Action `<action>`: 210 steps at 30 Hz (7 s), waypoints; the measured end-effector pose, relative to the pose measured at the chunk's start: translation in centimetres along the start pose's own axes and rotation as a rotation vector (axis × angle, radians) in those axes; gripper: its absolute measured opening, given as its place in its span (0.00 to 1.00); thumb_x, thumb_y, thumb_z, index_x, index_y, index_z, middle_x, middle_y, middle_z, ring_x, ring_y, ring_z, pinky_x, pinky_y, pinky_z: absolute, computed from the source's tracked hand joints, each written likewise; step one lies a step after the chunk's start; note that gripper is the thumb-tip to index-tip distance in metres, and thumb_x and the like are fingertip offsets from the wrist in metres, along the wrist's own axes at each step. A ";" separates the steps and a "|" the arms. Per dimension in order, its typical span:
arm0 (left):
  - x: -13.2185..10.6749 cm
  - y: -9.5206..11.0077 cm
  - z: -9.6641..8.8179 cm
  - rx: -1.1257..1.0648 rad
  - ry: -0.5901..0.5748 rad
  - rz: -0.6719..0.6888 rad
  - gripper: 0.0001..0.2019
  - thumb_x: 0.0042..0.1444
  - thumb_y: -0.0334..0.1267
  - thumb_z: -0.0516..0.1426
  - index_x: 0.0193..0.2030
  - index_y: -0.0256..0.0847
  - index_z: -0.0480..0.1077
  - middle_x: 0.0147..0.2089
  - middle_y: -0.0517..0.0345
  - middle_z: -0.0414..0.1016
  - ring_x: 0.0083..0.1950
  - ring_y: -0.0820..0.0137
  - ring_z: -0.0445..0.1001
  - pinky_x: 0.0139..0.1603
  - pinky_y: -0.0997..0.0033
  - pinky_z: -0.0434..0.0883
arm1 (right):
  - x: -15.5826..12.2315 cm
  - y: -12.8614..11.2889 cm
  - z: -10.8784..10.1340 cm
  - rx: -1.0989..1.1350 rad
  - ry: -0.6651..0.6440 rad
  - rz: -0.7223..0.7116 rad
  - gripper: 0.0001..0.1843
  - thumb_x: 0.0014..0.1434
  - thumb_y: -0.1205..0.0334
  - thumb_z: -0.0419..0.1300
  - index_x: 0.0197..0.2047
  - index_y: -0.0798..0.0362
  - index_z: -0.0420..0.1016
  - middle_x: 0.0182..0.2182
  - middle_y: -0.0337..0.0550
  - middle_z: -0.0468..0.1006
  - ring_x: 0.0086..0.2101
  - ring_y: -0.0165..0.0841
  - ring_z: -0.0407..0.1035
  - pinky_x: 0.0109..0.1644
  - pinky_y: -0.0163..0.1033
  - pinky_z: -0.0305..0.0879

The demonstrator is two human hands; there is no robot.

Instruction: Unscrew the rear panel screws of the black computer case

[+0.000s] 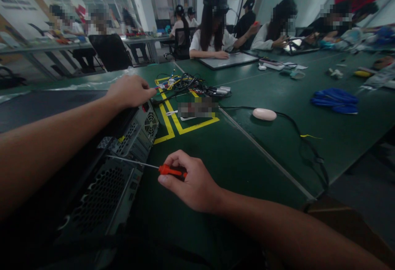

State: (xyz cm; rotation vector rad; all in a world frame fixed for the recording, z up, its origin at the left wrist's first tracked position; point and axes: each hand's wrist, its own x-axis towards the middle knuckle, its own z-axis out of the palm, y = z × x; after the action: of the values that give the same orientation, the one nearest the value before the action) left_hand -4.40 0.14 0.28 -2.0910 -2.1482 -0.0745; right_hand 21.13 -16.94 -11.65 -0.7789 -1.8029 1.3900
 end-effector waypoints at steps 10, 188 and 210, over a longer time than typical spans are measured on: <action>0.1 0.0 0.0 -0.010 -0.007 0.001 0.41 0.73 0.63 0.49 0.66 0.35 0.92 0.61 0.27 0.90 0.57 0.40 0.84 0.52 0.46 0.75 | 0.0 0.5 0.0 -0.057 0.044 -0.051 0.13 0.77 0.49 0.72 0.46 0.49 0.86 0.39 0.41 0.85 0.39 0.37 0.78 0.48 0.43 0.73; 0.5 -0.6 0.6 -0.063 0.034 -0.009 0.36 0.69 0.65 0.55 0.60 0.41 0.94 0.56 0.37 0.93 0.56 0.43 0.84 0.53 0.49 0.76 | 0.0 0.2 -0.1 -0.111 -0.033 -0.073 0.14 0.83 0.51 0.65 0.45 0.49 0.82 0.38 0.41 0.82 0.40 0.37 0.77 0.50 0.43 0.73; 1.4 -1.3 1.3 -0.101 0.063 -0.016 0.36 0.65 0.69 0.57 0.58 0.45 0.95 0.57 0.33 0.93 0.60 0.32 0.87 0.56 0.40 0.81 | -0.1 0.3 0.2 0.035 -0.056 0.019 0.17 0.71 0.53 0.77 0.50 0.46 0.74 0.37 0.35 0.79 0.36 0.35 0.74 0.43 0.41 0.70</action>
State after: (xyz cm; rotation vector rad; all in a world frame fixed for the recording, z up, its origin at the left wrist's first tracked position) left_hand -5.85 1.66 -0.74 -2.0949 -2.1669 -0.2529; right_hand 21.01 -17.04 -12.02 -0.7475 -1.8134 1.4655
